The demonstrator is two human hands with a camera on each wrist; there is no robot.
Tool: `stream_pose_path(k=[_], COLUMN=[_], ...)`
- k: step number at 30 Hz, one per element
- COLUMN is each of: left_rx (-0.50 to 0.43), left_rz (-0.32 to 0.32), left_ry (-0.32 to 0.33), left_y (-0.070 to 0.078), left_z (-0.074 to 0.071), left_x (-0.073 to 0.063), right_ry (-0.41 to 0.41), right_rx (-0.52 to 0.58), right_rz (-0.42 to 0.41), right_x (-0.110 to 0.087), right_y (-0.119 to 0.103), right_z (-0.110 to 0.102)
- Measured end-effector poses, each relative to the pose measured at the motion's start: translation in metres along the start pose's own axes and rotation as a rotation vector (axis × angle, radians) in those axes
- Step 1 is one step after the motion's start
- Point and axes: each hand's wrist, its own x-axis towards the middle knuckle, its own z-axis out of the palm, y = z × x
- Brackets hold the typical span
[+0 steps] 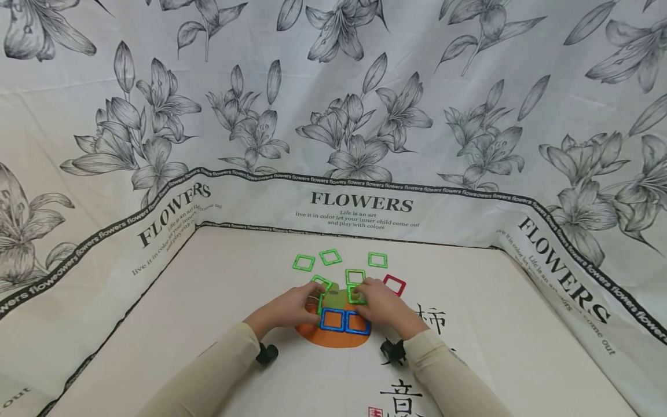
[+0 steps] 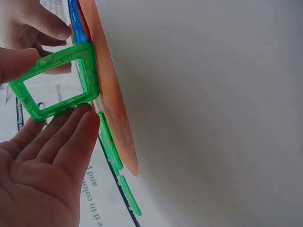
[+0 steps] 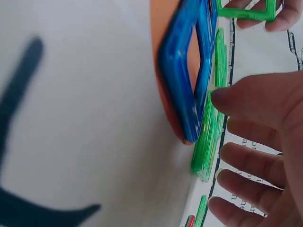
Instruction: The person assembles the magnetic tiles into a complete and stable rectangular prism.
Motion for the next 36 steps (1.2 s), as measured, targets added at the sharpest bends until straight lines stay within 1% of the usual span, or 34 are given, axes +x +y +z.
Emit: stream_pose_path(k=[4, 14, 22, 25, 29, 36], left_rx=[0.0, -0.016, -0.013, -0.014, -0.016, -0.016], left_rz=[0.0, -0.012, -0.021, -0.025, -0.015, -0.012], left_ry=[0.0, -0.006, -0.006, -0.007, -0.005, -0.007], left_y=[-0.001, 0.004, 0.005, 0.004, 0.004, 0.002], left_z=[0.0, 0.0, -0.001, 0.0, -0.001, -0.001], left_x=[0.001, -0.002, -0.003, -0.003, -0.003, -0.002], right_ry=[-0.034, -0.098, -0.113, -0.122, -0.121, -0.141], right_rx=[-0.005, -0.038, 0.001, -0.007, -0.034, -0.023], right_rz=[0.035, 0.047, 0.05, 0.046, 0.047, 0.071], right_x=[0.004, 0.013, 0.017, 0.019, 0.022, 0.025], right_y=[0.0, 0.005, 0.003, 0.004, 0.004, -0.001], right_z=[-0.003, -0.004, -0.009, -0.008, -0.009, -0.01])
